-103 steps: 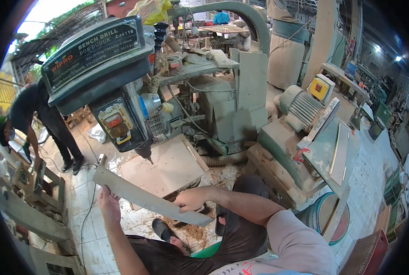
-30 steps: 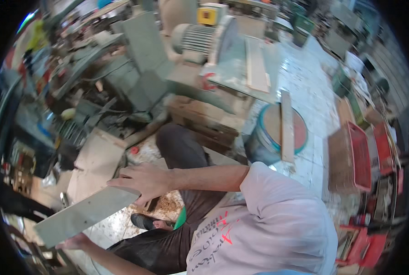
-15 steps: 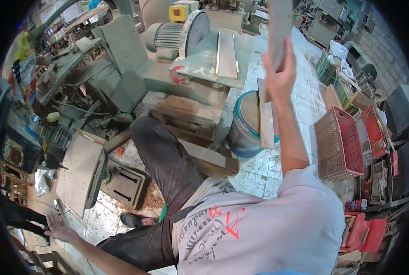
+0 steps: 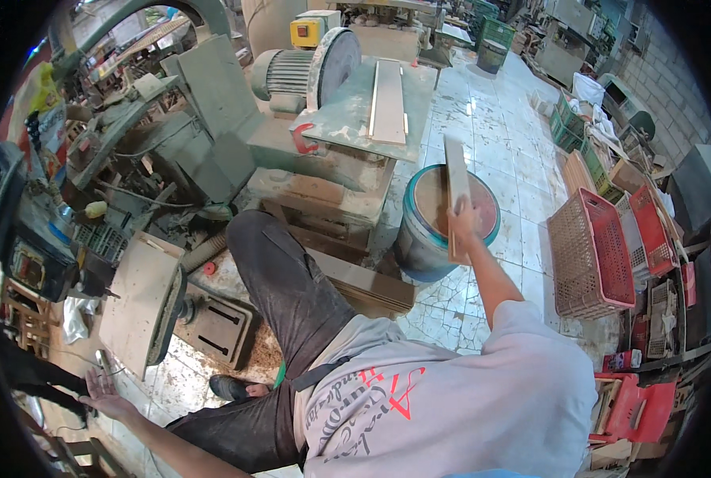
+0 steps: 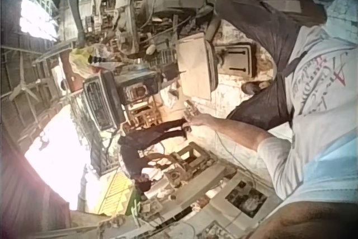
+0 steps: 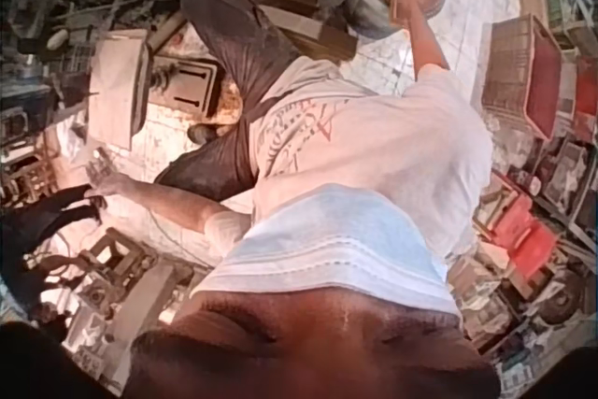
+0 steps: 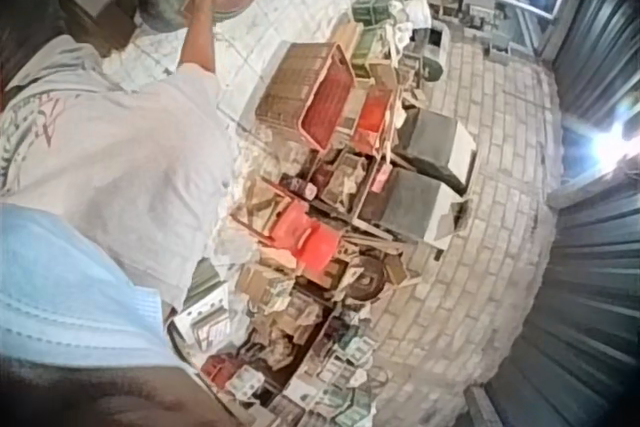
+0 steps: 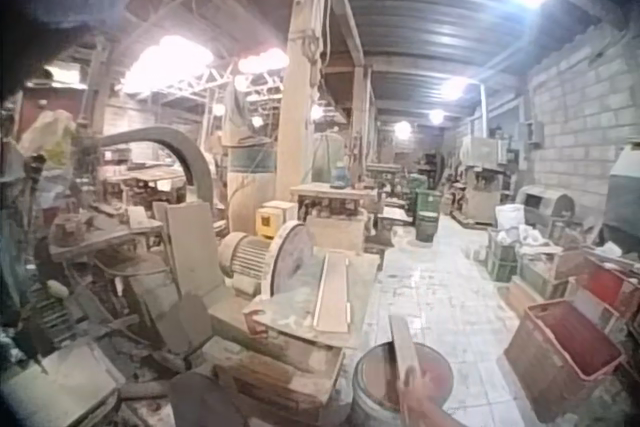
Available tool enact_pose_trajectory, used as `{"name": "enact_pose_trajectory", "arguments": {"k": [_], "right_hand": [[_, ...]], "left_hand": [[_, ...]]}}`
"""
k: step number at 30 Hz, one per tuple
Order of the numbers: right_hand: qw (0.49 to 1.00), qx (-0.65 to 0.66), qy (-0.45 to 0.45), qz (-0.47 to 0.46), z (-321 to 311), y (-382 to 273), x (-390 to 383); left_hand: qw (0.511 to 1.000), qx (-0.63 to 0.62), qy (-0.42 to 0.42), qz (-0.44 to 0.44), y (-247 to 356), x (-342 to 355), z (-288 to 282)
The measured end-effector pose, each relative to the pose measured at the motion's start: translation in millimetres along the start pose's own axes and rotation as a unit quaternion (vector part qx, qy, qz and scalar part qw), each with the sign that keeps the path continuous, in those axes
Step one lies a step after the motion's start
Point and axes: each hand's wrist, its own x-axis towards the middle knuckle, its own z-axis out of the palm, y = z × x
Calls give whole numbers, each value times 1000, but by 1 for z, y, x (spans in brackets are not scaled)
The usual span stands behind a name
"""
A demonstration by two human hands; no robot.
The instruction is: The person uses a drill press to drill multiple holes into a wooden plank, repositioning the board and using the manual lever to lower the drill bit between each hole.
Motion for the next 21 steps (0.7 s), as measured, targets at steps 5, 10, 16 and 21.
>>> {"name": "enact_pose_trajectory", "arguments": {"k": [5, 10, 16, 21], "right_hand": [[998, -36, 28, -42, 30, 22, 13], [1000, 14, 16, -20, 21, 17, 2], [998, 6, 45, -31, 27, 20, 0], [999, 37, 21, -5, 20, 13, -5]], "left_hand": [[999, 32, -13, 8, -6, -7, 3], [999, 37, -18, 0, -4, -5, 0], [998, 50, -28, 5, -9, -1, -3], [997, 73, -28, 11, -10, -3, 1]]}}
